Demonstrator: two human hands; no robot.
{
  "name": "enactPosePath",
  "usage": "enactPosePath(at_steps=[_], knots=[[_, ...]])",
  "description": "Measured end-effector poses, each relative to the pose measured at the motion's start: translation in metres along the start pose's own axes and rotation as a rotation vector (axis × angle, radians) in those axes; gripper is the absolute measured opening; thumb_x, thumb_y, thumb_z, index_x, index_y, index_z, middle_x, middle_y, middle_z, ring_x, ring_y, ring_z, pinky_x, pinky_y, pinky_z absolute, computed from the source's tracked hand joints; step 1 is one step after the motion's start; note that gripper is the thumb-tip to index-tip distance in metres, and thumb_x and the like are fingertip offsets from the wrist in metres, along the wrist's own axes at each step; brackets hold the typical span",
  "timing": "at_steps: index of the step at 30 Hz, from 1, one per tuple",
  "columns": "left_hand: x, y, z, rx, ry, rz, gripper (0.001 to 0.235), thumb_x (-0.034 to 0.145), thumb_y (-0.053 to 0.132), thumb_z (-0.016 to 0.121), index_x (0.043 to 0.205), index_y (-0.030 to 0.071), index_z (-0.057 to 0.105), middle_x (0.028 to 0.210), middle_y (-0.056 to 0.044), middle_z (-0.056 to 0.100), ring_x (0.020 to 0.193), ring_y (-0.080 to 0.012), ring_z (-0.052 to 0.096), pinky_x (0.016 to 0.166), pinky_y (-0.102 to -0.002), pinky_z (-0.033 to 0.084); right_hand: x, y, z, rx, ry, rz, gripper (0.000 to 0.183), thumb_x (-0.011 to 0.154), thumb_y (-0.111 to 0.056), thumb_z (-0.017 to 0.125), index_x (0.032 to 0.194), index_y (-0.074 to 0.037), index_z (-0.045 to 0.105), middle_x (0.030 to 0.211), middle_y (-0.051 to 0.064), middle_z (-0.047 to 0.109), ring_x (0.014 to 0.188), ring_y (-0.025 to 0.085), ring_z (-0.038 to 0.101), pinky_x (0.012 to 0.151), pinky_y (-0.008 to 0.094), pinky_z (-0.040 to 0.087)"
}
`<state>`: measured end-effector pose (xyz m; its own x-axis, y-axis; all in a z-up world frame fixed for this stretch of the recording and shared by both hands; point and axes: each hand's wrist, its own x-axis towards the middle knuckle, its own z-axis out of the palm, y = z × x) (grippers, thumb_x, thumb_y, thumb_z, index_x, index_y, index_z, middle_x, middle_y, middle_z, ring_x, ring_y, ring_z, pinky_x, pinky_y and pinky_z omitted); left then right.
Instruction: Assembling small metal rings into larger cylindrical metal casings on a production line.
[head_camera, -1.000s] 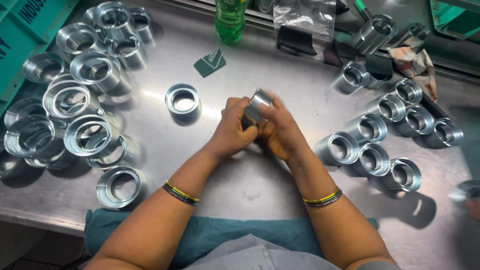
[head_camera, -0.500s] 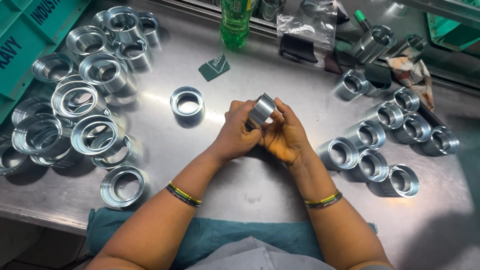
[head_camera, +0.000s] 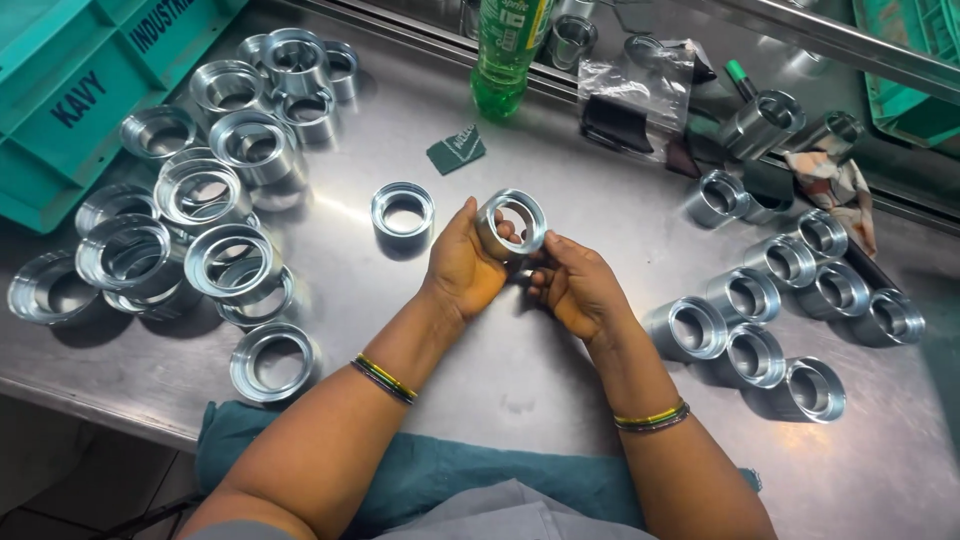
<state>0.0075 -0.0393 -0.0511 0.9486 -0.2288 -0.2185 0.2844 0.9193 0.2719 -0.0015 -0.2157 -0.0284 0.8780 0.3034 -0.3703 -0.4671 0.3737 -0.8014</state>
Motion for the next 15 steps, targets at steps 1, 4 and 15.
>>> enactPosePath(at_steps=[1,4,15], knots=[[0.0,-0.003,-0.002,-0.004,-0.001,-0.009,0.039,0.104,0.041,0.046,0.091,0.006,0.059,0.076,-0.006,0.061,0.076,-0.0169,0.06,0.083,-0.033,0.053,-0.003,-0.001,0.002,-0.001,0.009,0.0,0.028,0.102,-0.031,0.061,0.11,-0.005,0.065,0.092,0.002,0.067,0.069,0.01,0.06,0.065,0.03,0.055],[0.0,-0.01,-0.005,0.475,-0.105,0.061,0.041,0.11,0.041,0.047,0.09,0.007,0.059,0.073,-0.003,0.057,0.069,-0.0153,0.054,0.069,-0.031,0.047,-0.014,-0.005,0.006,-0.05,0.034,-0.045,0.034,0.099,-0.039,0.064,0.105,-0.006,0.065,0.087,0.002,0.065,0.065,0.01,0.058,0.058,0.027,0.05],[-0.038,0.08,0.021,2.418,0.528,0.73,0.04,0.083,0.043,0.077,0.091,0.004,0.073,0.097,-0.015,0.073,0.101,-0.038,0.06,0.086,-0.052,0.037,-0.047,-0.038,0.005,-1.477,0.339,-0.464,0.03,0.079,-0.032,0.084,0.095,-0.009,0.072,0.083,0.009,0.073,0.077,0.025,0.07,0.07,0.038,0.054]])
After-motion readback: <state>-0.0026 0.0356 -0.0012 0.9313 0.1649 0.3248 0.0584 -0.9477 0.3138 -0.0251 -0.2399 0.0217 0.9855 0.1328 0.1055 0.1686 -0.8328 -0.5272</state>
